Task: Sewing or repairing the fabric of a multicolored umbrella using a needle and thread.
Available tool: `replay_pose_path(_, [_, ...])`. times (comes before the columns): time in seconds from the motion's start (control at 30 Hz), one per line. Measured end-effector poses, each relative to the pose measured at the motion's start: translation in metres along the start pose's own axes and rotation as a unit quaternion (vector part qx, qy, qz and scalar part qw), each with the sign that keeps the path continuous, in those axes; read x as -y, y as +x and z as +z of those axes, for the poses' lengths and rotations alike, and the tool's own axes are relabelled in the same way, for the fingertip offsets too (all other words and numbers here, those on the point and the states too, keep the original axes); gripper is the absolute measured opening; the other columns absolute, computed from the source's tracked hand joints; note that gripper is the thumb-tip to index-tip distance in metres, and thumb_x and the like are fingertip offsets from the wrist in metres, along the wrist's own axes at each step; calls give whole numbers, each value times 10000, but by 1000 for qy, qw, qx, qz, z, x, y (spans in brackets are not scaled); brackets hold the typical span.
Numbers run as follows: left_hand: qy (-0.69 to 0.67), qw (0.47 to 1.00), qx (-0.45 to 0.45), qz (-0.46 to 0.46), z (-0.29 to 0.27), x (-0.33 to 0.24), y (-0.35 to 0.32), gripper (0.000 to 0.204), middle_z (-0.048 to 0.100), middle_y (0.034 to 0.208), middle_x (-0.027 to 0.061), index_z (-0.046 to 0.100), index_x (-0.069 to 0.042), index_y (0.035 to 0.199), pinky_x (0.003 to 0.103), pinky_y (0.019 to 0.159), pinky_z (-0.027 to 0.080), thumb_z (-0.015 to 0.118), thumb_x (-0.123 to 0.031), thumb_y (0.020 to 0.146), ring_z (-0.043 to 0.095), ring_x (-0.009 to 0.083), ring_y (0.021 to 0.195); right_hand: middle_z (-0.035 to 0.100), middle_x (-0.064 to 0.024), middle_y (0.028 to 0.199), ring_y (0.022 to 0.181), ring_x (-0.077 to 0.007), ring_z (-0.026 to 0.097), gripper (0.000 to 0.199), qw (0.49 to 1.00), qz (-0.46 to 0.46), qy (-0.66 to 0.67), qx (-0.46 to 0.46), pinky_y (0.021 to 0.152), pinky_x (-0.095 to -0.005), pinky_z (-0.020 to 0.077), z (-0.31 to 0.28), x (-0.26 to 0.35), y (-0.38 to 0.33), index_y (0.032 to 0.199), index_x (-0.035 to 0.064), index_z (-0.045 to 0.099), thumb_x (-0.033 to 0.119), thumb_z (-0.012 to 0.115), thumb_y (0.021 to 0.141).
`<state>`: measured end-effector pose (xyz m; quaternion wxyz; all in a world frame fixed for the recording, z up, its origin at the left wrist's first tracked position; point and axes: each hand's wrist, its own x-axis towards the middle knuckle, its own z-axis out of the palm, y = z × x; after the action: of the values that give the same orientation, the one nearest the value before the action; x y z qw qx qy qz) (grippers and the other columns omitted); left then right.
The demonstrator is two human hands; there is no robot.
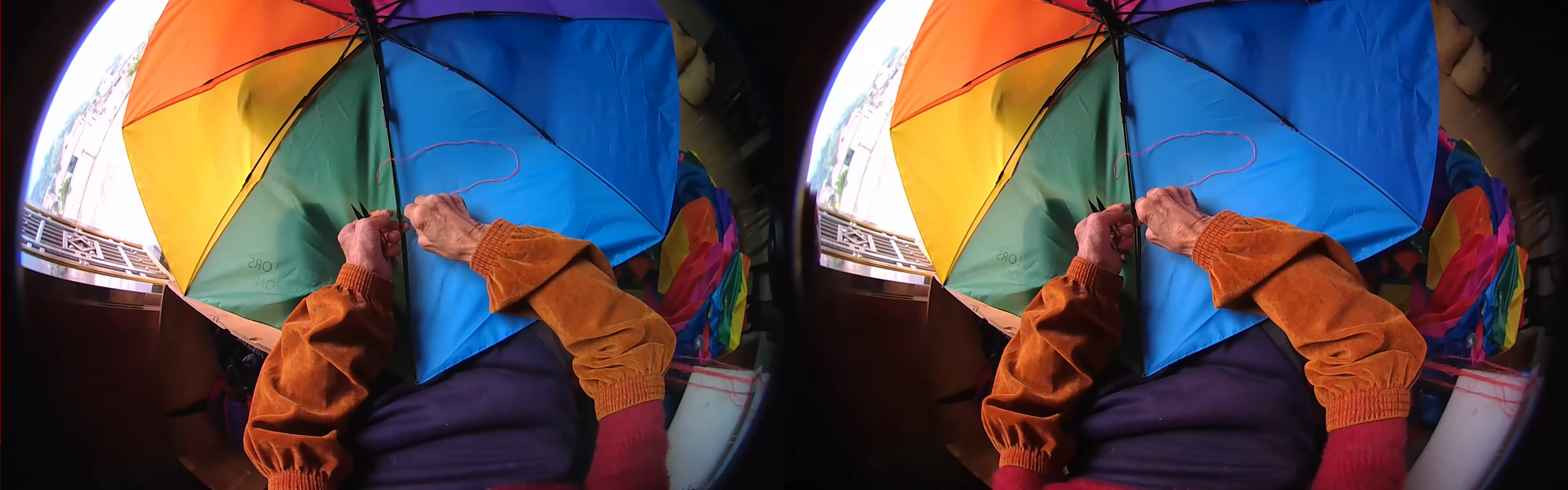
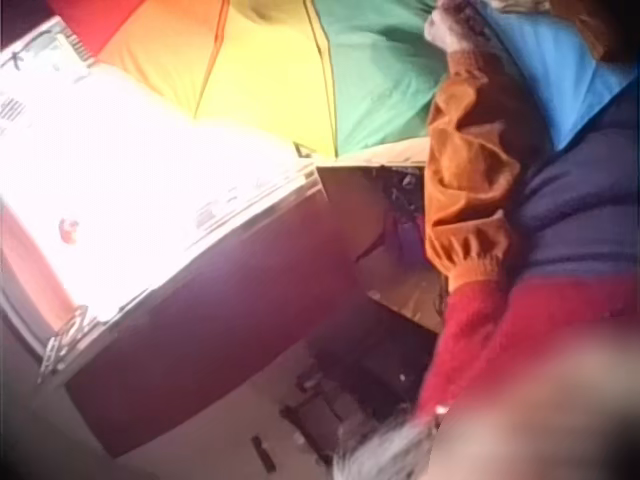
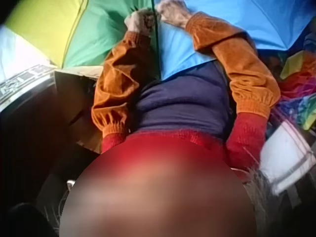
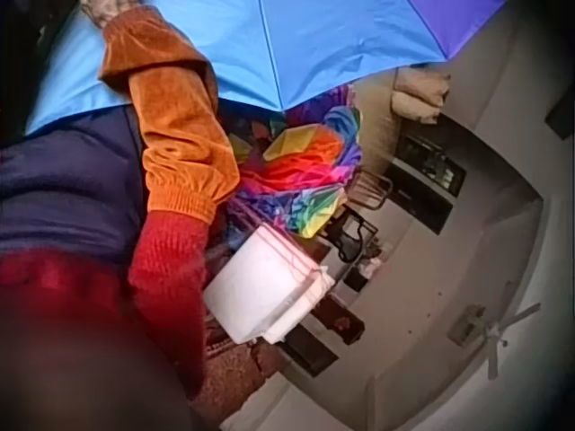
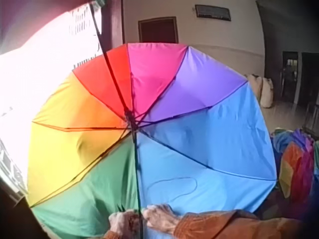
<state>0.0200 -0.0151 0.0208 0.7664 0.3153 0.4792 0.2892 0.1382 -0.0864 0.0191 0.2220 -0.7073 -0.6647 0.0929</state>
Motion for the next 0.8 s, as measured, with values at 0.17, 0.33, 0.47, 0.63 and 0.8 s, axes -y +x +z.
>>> replay_pose_path(0.17, [6,999,4,-31,3,4,0,101,513,617,84,524,32,802,215,366,270,541,-65,783,414,92,458,597,-164,761,754,-346,587,121,999,-27,37,-3,665,-425,475,5,-14,2,741,35,618,20,540,650])
replay_pose_path(0.33, [-22,997,75,-30,-6,11,9,83,515,609,72,528,18,804,215,354,249,543,-63,794,380,74,427,565,-103,721,714,-295,576,58,995,-90,36,-29,622,-390,472,17,-25,8,702,36,562,-9,529,685])
replay_pose_path(0.47, [8,999,47,2,-8,12,8,76,544,608,86,519,-7,810,204,338,254,535,-81,815,360,62,400,579,-125,794,746,-328,568,60,995,-26,78,-61,644,-413,465,16,-10,10,743,32,588,55,540,714])
replay_pose_path(0.63, [-2,998,-12,56,4,17,1,120,553,590,87,481,-36,827,199,332,271,505,-148,862,371,59,396,572,-150,703,686,-318,558,213,980,120,112,-115,617,-393,447,2,7,19,684,-4,568,183,559,785])
replay_pose_path(0.8, [-50,995,-31,83,2,22,2,135,508,530,36,439,-52,809,228,324,331,476,-164,875,444,82,396,424,-47,503,446,-141,456,292,970,149,191,-20,424,-301,374,4,3,26,665,-5,549,245,583,812])
